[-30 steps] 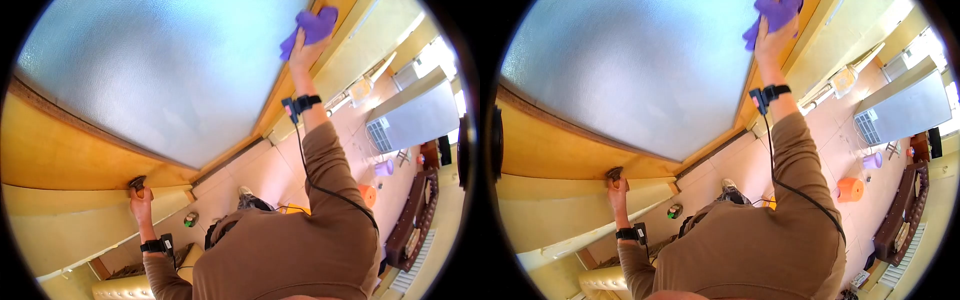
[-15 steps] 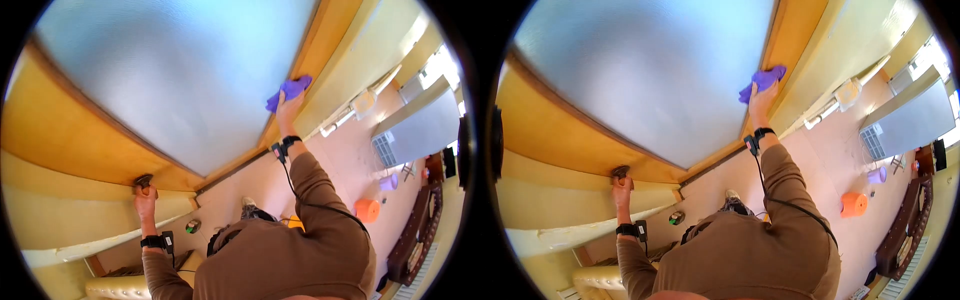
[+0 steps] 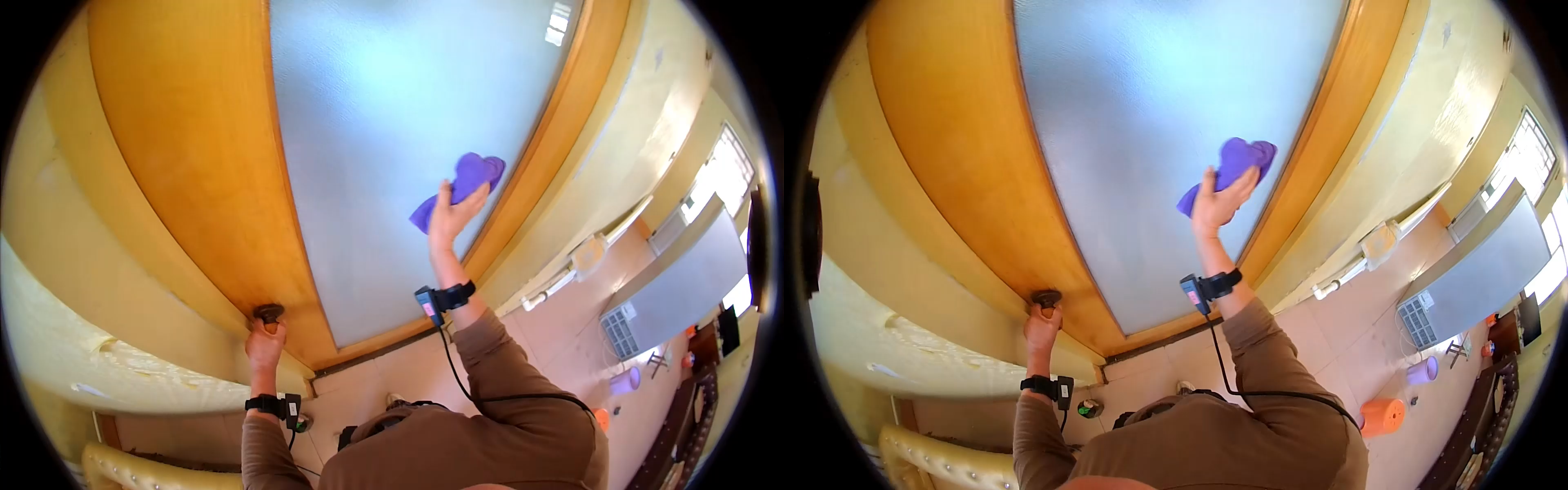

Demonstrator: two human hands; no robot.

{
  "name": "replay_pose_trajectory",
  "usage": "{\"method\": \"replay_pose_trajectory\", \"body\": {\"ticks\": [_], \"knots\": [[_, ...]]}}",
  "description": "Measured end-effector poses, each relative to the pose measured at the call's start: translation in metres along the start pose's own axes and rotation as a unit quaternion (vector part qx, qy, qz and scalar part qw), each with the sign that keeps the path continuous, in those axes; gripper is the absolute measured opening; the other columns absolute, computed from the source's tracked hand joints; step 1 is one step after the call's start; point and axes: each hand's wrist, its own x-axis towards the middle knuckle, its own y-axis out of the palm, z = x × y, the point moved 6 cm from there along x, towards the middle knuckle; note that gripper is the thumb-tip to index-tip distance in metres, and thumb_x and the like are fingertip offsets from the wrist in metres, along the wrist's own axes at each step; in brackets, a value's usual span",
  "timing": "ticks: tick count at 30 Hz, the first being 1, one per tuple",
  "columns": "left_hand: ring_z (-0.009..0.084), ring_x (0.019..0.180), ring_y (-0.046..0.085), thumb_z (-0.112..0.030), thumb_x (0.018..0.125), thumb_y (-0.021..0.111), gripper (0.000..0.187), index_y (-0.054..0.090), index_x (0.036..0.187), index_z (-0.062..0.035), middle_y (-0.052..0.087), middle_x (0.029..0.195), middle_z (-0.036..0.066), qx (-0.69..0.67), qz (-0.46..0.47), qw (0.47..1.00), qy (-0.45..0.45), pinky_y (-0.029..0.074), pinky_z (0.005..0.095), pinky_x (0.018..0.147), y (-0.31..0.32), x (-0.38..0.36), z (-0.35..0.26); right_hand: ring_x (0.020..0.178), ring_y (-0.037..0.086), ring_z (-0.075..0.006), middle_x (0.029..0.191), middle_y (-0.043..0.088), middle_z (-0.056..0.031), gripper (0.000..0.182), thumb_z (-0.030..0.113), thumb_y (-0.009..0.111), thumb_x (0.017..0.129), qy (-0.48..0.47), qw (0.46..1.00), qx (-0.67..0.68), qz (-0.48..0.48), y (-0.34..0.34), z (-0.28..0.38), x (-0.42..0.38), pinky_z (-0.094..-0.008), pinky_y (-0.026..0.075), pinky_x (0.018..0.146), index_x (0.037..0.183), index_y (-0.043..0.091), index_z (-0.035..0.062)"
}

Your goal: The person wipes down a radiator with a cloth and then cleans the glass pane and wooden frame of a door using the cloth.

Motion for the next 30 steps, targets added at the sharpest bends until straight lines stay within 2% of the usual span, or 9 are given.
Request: {"method": "replay_pose_trajectory", "body": {"ticks": [5, 10, 13, 17, 20, 23, 26, 27, 30], "knots": [[0.0421, 0.071, 0.061, -0.048, 0.073, 0.062, 0.047, 0.056, 0.091, -0.0043, 0.063, 0.074, 0.023, 0.011, -0.02, 1.0, 0.014, 0.049, 0.0494, 0.064, 0.003, 0.0, 0.003, 0.126, 0.028, -0.042, 0.138, 0.028, -0.0256, 0.072, 0.035, 0.065, 0.078, -0.261, 0.958, 0.013, 0.116, 0.001, 0.08, -0.04, -0.0539, 0.023, 0.1, 0.133, 0.036, -0.0004], [0.0423, 0.071, 0.061, -0.048, 0.072, 0.062, 0.048, 0.056, 0.09, -0.0037, 0.063, 0.075, 0.024, -0.005, -0.011, 1.0, 0.026, 0.05, 0.0492, 0.064, 0.001, 0.001, 0.004, 0.122, 0.037, -0.0313, 0.136, 0.04, -0.0113, 0.054, 0.029, 0.068, 0.072, -0.453, 0.854, 0.018, 0.255, 0.0, 0.121, -0.036, -0.0542, 0.028, 0.097, 0.123, 0.052, 0.0224], [0.042, 0.074, 0.062, -0.049, 0.072, 0.061, 0.05, 0.056, 0.092, -0.0036, 0.063, 0.077, 0.024, -0.063, 0.049, 0.997, -0.01, 0.05, 0.0487, 0.067, 0.012, 0.006, 0.016, 0.116, 0.047, -0.0211, 0.125, 0.051, -0.0007, 0.048, 0.018, 0.065, 0.071, -0.701, 0.681, 0.024, 0.21, 0.007, 0.145, -0.005, -0.0514, 0.031, 0.095, 0.115, 0.054, 0.0328], [0.0416, 0.078, 0.062, -0.05, 0.072, 0.06, 0.052, 0.056, 0.095, -0.0034, 0.064, 0.08, 0.024, -0.029, 0.048, 0.998, 0.0, 0.05, 0.0478, 0.071, 0.006, 0.004, 0.007, 0.122, 0.044, -0.0259, 0.131, 0.047, -0.0065, 0.065, 0.019, 0.075, 0.057, -0.623, 0.76, 0.007, 0.187, 0.01, 0.159, 0.095, -0.0544, 0.025, 0.101, 0.117, 0.052, 0.0252], [0.0415, 0.081, 0.062, -0.051, 0.072, 0.06, 0.054, 0.056, 0.097, -0.0035, 0.064, 0.082, 0.024, -0.018, 0.05, 0.999, -0.007, 0.049, 0.0477, 0.073, 0.002, 0.001, 0.002, 0.13, 0.035, -0.03, 0.135, 0.044, -0.0084, 0.065, 0.024, 0.075, 0.065, -0.548, 0.825, 0.028, 0.138, 0.002, 0.183, 0.155, -0.0554, 0.02, 0.105, 0.124, 0.047, 0.0189], [0.0414, 0.083, 0.061, -0.052, 0.072, 0.06, 0.056, 0.056, 0.099, -0.0037, 0.064, 0.085, 0.025, 0.004, 0.049, 0.999, -0.011, 0.049, 0.0477, 0.075, -0.003, 0.0, -0.002, 0.114, 0.047, -0.0335, 0.122, 0.052, -0.0161, 0.057, 0.03, 0.07, 0.076, -0.491, 0.869, 0.051, -0.019, 0.006, 0.21, 0.208, -0.0423, 0.035, 0.096, 0.123, 0.048, 0.0055], [0.0413, 0.084, 0.061, -0.053, 0.072, 0.059, 0.057, 0.055, 0.1, -0.0036, 0.064, 0.086, 0.025, -0.008, 0.066, 0.998, -0.024, 0.049, 0.0474, 0.076, -0.003, 0.0, -0.001, 0.109, 0.049, -0.0345, 0.117, 0.054, -0.0176, 0.055, 0.039, 0.064, 0.08, -0.377, 0.921, 0.089, -0.048, 0.028, 0.251, 0.269, -0.043, 0.038, 0.092, 0.121, 0.051, 0.0045], [0.0413, 0.084, 0.061, -0.053, 0.072, 0.06, 0.057, 0.055, 0.1, -0.0035, 0.064, 0.085, 0.024, -0.022, 0.078, 0.996, -0.027, 0.049, 0.0473, 0.076, -0.002, 0.0, 0.0, 0.101, 0.056, -0.0309, 0.112, 0.058, -0.0163, 0.048, 0.037, 0.062, 0.083, -0.385, 0.912, 0.136, -0.03, 0.016, 0.292, 0.256, -0.0391, 0.043, 0.086, 0.118, 0.054, 0.0057], [0.0412, 0.083, 0.062, -0.052, 0.072, 0.06, 0.056, 0.055, 0.1, -0.0033, 0.064, 0.085, 0.024, 0.002, 0.073, 0.997, -0.032, 0.049, 0.0476, 0.075, 0.002, 0.002, 0.003, 0.117, 0.046, -0.0354, 0.127, 0.048, -0.0196, 0.056, 0.034, 0.058, 0.085, -0.411, 0.9, 0.075, -0.12, 0.036, 0.346, 0.246, -0.0415, 0.035, 0.099, 0.13, 0.042, 0.0034]]}}
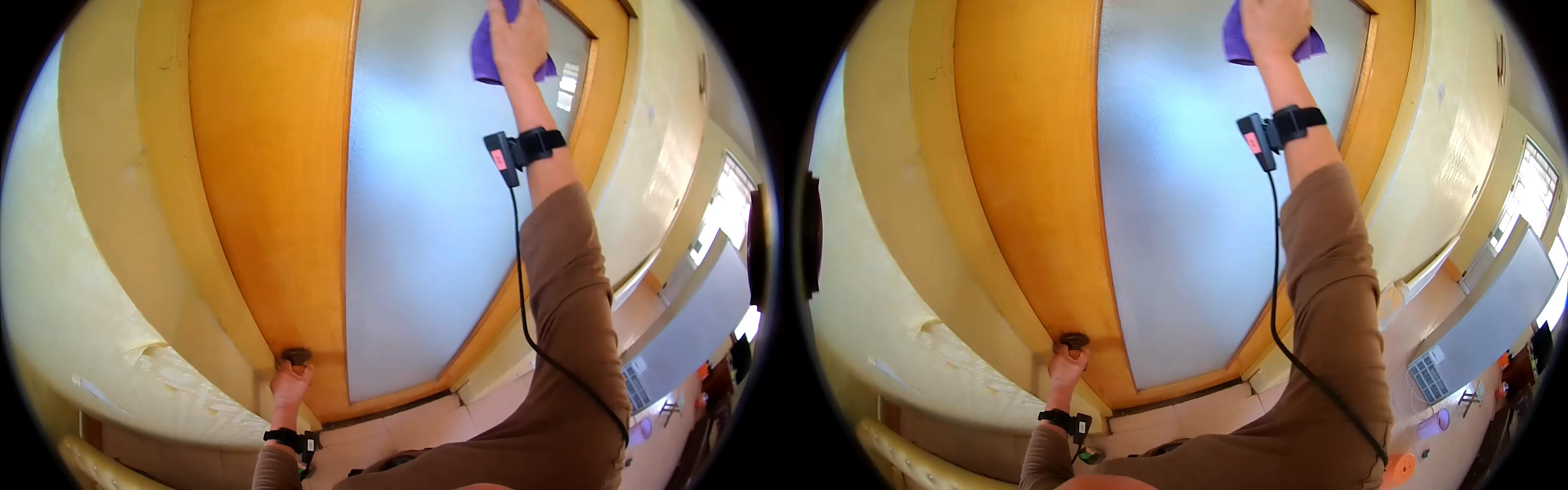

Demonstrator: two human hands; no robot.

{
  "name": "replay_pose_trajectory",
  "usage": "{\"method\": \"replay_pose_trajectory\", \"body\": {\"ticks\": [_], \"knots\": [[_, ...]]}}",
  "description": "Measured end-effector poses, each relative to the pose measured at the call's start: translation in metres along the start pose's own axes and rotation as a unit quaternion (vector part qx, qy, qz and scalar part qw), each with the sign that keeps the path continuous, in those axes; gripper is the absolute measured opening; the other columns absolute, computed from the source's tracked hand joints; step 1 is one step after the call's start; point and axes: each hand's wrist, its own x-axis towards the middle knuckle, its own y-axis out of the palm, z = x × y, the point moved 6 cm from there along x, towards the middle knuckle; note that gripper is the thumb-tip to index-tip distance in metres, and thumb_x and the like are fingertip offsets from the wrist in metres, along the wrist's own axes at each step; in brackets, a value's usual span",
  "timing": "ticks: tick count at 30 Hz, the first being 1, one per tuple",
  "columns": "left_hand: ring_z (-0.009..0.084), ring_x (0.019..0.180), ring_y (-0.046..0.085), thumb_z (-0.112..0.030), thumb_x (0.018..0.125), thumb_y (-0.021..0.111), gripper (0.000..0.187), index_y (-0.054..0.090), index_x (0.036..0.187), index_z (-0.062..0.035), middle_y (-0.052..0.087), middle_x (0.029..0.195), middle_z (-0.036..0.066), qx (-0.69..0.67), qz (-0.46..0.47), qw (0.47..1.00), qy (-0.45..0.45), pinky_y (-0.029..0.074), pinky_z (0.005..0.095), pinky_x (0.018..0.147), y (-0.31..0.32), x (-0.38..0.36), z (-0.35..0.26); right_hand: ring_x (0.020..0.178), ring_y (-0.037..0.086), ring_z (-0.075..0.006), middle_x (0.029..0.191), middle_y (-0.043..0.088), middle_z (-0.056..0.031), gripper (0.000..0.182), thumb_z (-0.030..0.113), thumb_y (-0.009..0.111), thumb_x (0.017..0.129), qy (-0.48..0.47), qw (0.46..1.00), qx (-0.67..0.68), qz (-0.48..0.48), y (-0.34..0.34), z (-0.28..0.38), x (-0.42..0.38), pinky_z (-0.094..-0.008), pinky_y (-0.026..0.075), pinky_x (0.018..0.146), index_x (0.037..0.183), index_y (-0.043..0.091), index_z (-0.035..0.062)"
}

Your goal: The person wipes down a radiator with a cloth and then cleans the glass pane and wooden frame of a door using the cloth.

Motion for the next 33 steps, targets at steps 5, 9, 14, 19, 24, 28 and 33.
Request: {"method": "replay_pose_trajectory", "body": {"ticks": [5, 9, 14, 19, 24, 28, 33], "knots": [[0.0408, 0.081, 0.062, -0.051, 0.072, 0.06, 0.055, 0.056, 0.098, -0.0029, 0.064, 0.083, 0.024, -0.014, -0.016, 1.0, 0.015, 0.049, 0.0481, 0.073, -0.007, -0.003, -0.006, 0.112, 0.049, -0.0345, 0.125, 0.051, -0.0158, 0.057, 0.033, 0.062, 0.081, -0.122, 0.989, 0.066, 0.042, 0.0, 0.093, -0.017, -0.0421, 0.038, 0.094, 0.128, 0.046, 0.0065], [0.0405, 0.079, 0.062, -0.052, 0.072, 0.06, 0.054, 0.056, 0.096, -0.003, 0.064, 0.082, 0.023, -0.002, -0.032, 0.999, 0.028, 0.05, 0.0481, 0.071, 0.0, 0.0, 0.0, 0.111, 0.049, -0.0282, 0.121, 0.055, -0.01, 0.053, 0.04, 0.063, 0.077, -0.213, 0.97, 0.106, 0.055, -0.01, 0.117, -0.08, -0.0409, 0.036, 0.092, 0.122, 0.053, 0.0141], [0.0402, 0.08, 0.063, -0.053, 0.073, 0.06, 0.055, 0.055, 0.097, -0.0034, 0.064, 0.082, 0.023, -0.009, -0.034, 0.999, 0.024, 0.05, 0.0479, 0.072, 0.0, 0.0, -0.003, 0.117, 0.044, -0.0241, 0.129, 0.049, -0.0067, 0.073, 0.024, 0.078, 0.058, -0.206, 0.928, 0.149, 0.271, -0.056, 0.12, -0.189, -0.0477, 0.031, 0.098, 0.125, 0.051, 0.0189], [0.0399, 0.08, 0.063, -0.053, 0.073, 0.059, 0.056, 0.054, 0.098, -0.0036, 0.064, 0.082, 0.023, 0.01, -0.024, 0.999, 0.028, 0.05, 0.0478, 0.071, 0.004, 0.003, 0.0, 0.111, 0.049, -0.0213, 0.123, 0.052, -0.0051, 0.055, 0.016, 0.067, 0.069, -0.374, 0.857, 0.197, 0.295, -0.09, 0.12, -0.247, -0.0465, 0.036, 0.096, 0.121, 0.053, 0.0244], [0.0397, 0.08, 0.063, -0.055, 0.073, 0.059, 0.057, 0.053, 0.099, -0.004, 0.064, 0.082, 0.023, 0.029, -0.032, 0.999, 0.027, 0.05, 0.0476, 0.07, 0.006, 0.002, 0.002, 0.107, 0.053, -0.0195, 0.123, 0.054, -0.0009, 0.046, 0.01, 0.061, 0.074, -0.485, 0.817, 0.194, 0.246, -0.059, 0.116, -0.177, -0.0437, 0.04, 0.092, 0.117, 0.056, 0.027], [0.0392, 0.079, 0.063, -0.056, 0.072, 0.058, 0.059, 0.054, 0.1, -0.004, 0.065, 0.082, 0.023, 0.043, -0.039, 0.998, 0.014, 0.05, 0.0474, 0.07, 0.006, 0.002, 0.002, 0.108, 0.053, -0.0193, 0.124, 0.055, 0.0011, 0.049, 0.008, 0.061, 0.074, -0.475, 0.834, 0.167, 0.225, -0.033, 0.122, -0.099, -0.0401, 0.041, 0.09, 0.118, 0.055, 0.0275], [0.0393, 0.079, 0.063, -0.056, 0.072, 0.058, 0.06, 0.054, 0.102, -0.004, 0.065, 0.082, 0.023, 0.021, -0.039, 0.999, 0.01, 0.05, 0.0477, 0.071, 0.009, 0.002, 0.005, 0.11, 0.053, -0.0194, 0.123, 0.056, 0.0013, 0.054, 0.007, 0.063, 0.072, -0.446, 0.875, 0.076, 0.172, -0.009, 0.113, -0.048, -0.0377, 0.042, 0.084, 0.121, 0.055, 0.0285]]}}
